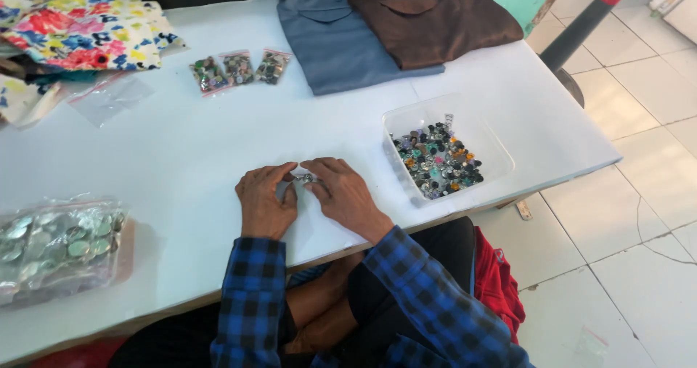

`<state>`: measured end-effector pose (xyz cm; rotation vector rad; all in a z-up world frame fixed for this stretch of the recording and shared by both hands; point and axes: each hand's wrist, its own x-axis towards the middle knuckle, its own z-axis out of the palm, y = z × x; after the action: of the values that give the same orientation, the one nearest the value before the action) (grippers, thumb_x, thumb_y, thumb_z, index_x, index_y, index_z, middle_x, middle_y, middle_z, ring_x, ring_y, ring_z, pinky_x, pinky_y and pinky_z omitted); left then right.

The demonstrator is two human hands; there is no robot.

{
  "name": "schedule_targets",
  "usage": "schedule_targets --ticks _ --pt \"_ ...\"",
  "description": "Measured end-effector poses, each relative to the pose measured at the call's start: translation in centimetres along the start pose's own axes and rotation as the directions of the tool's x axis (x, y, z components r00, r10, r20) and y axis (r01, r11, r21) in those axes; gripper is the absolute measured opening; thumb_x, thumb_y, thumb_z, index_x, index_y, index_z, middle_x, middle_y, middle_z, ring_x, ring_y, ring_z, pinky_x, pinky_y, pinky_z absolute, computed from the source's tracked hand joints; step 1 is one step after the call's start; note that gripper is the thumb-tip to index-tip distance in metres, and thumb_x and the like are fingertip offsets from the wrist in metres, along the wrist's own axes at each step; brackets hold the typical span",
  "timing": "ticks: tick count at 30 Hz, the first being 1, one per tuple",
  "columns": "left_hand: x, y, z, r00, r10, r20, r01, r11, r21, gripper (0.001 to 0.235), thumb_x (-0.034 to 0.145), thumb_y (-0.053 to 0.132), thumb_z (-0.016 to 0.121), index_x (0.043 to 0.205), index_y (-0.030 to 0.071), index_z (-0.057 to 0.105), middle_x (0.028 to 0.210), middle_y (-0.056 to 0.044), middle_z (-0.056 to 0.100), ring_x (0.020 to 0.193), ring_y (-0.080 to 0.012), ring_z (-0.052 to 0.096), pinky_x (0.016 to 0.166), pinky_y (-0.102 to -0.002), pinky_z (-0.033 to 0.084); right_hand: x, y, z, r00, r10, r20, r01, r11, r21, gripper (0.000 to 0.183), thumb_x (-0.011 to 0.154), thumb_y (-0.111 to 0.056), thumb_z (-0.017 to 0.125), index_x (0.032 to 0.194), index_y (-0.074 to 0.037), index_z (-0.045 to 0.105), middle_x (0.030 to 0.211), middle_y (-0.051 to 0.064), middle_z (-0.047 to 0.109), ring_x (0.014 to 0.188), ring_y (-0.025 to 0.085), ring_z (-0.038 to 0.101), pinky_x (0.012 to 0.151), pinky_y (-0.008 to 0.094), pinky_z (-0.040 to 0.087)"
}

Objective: Picking small decorative items from a container and placing them into small plastic bags

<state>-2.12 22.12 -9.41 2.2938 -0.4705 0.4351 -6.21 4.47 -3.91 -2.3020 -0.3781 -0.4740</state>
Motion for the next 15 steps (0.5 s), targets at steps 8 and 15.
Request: schedule_targets --ticks 8,15 --pt "1.2 7.1 -1.8 0.943 0.196 -0.267 -0.249 0.952 -0.179 0.028 0.088 0.004 0.075 0.115 0.010 0.074 0.117 -0.007 0.072 0.114 -0.0294 0.066 0.104 -0.041 0.045 -3.5 -4.5 -9.2 0.938 -0.260 -0.228 0.244 0.965 -0.097 0.012 0.099 -0.013 0.063 0.106 -0.010 0.072 0.097 0.009 0.068 0.078 0.027 0.072 0.062 0.032 0.061" --pt "5.0 15.6 3.5 0.846 0.527 -0.079 -0.531 0.819 -0.220 0.017 0.092 0.012 0.073 0.109 0.013 0.075 0.102 -0.001 0.076 0.102 -0.0258 0.071 0.100 -0.043 0.044 -0.2 3.2 -21.3 0.912 0.231 0.339 -0.079 0.910 -0.407 0.022 0.096 -0.010 0.060 0.107 -0.008 0.078 0.099 0.021 0.073 0.086 0.039 0.074 0.076 0.051 0.058"
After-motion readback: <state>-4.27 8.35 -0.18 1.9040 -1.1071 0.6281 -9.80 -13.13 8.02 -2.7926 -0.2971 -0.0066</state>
